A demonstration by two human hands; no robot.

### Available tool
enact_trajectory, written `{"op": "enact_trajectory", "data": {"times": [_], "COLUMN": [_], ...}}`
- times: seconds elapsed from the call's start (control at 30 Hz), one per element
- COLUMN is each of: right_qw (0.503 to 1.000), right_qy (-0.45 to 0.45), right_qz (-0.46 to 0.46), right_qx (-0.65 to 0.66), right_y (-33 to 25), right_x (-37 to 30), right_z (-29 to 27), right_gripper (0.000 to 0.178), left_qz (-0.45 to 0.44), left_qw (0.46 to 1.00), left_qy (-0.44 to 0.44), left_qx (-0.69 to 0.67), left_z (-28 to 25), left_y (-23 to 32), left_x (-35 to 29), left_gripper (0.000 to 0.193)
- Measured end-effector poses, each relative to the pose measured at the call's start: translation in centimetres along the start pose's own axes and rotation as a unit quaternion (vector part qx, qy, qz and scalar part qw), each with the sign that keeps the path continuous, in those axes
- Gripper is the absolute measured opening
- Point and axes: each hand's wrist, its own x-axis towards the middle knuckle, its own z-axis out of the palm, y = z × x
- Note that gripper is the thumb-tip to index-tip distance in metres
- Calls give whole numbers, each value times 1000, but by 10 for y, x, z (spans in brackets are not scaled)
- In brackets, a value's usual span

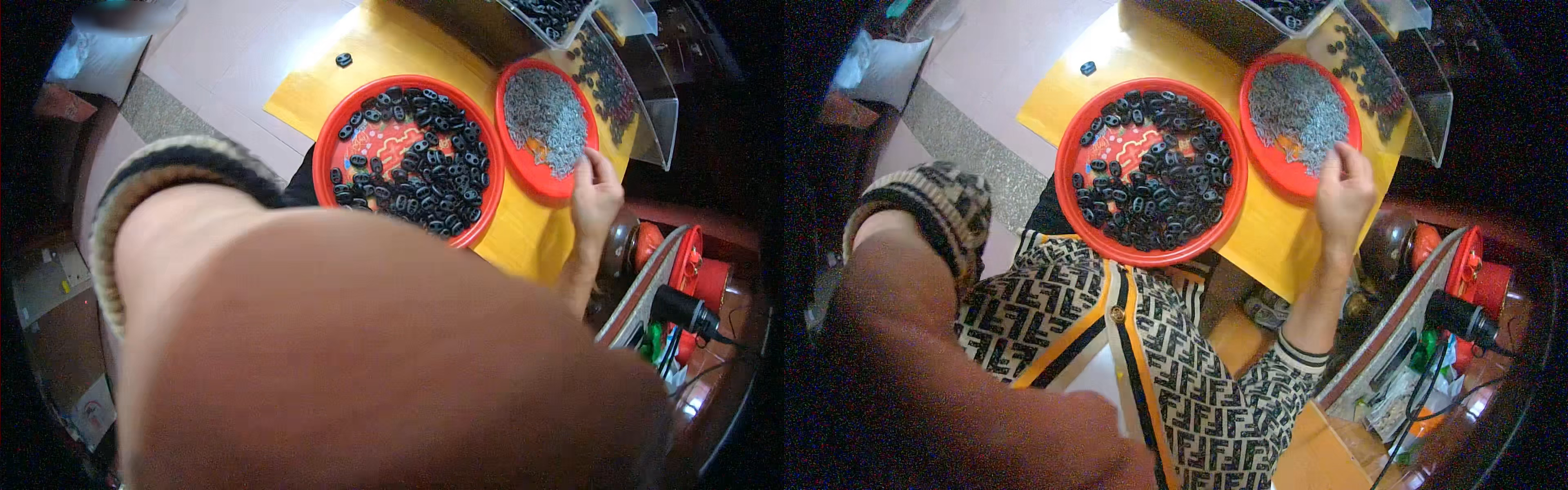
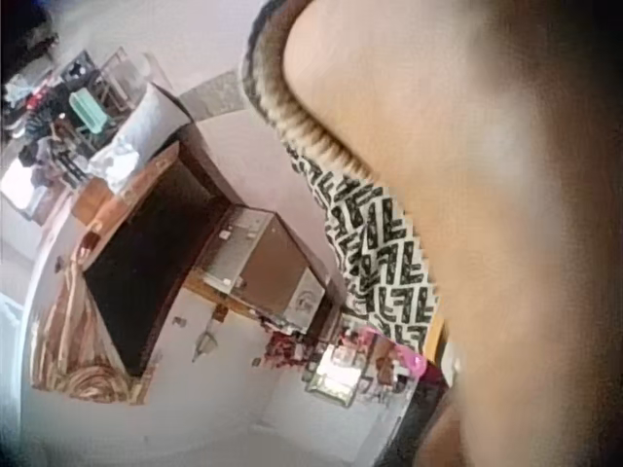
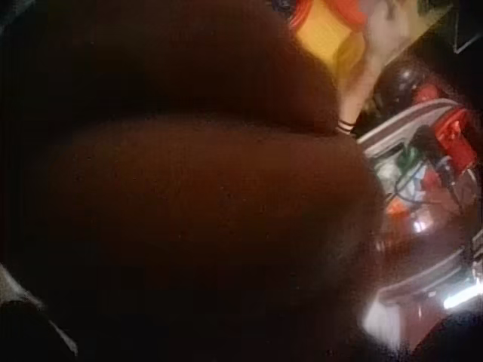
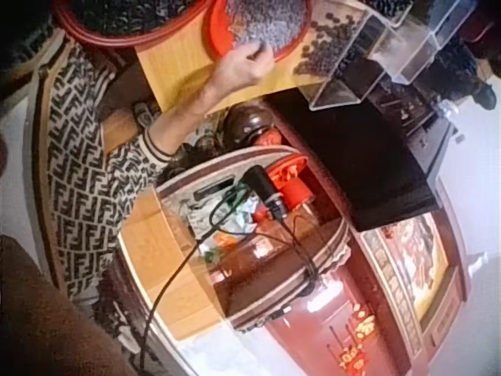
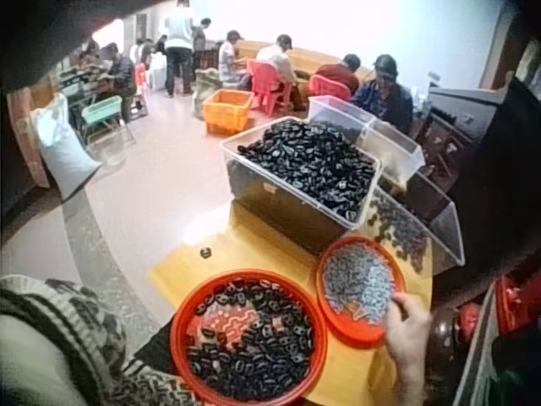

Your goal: Sorting small black plastic components into a red tray.

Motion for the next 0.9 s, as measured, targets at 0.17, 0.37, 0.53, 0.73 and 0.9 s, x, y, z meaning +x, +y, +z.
{"op": "enact_trajectory", "data": {"times": [0.17, 0.37, 0.53, 0.73, 0.9], "right_qw": [999, 1000, 999, 998, 999], "right_qy": [-14, 5, -4, -23, -29], "right_qz": [-31, 12, 38, 55, 27], "right_qx": [-26, -28, -22, -12, -18], "right_y": [-22, -20, -21, -33, -39], "right_x": [-36, -47, -56, -64, -63], "right_z": [6, 0, 0, 6, 15], "right_gripper": [13, 13, 14, 14, 13], "left_qz": [34, 68, 67, 63, 48], "left_qw": [998, 995, 993, 994, 995], "left_qy": [-21, -34, -47, -49, -59], "left_qx": [-43, -59, -88, -80, -72], "left_z": [-16, -22, -35, -29, -19], "left_y": [20, 49, 57, 17, 5], "left_x": [-24, -35, -51, -8, 17], "left_gripper": [13, 15, 16, 18, 20]}}
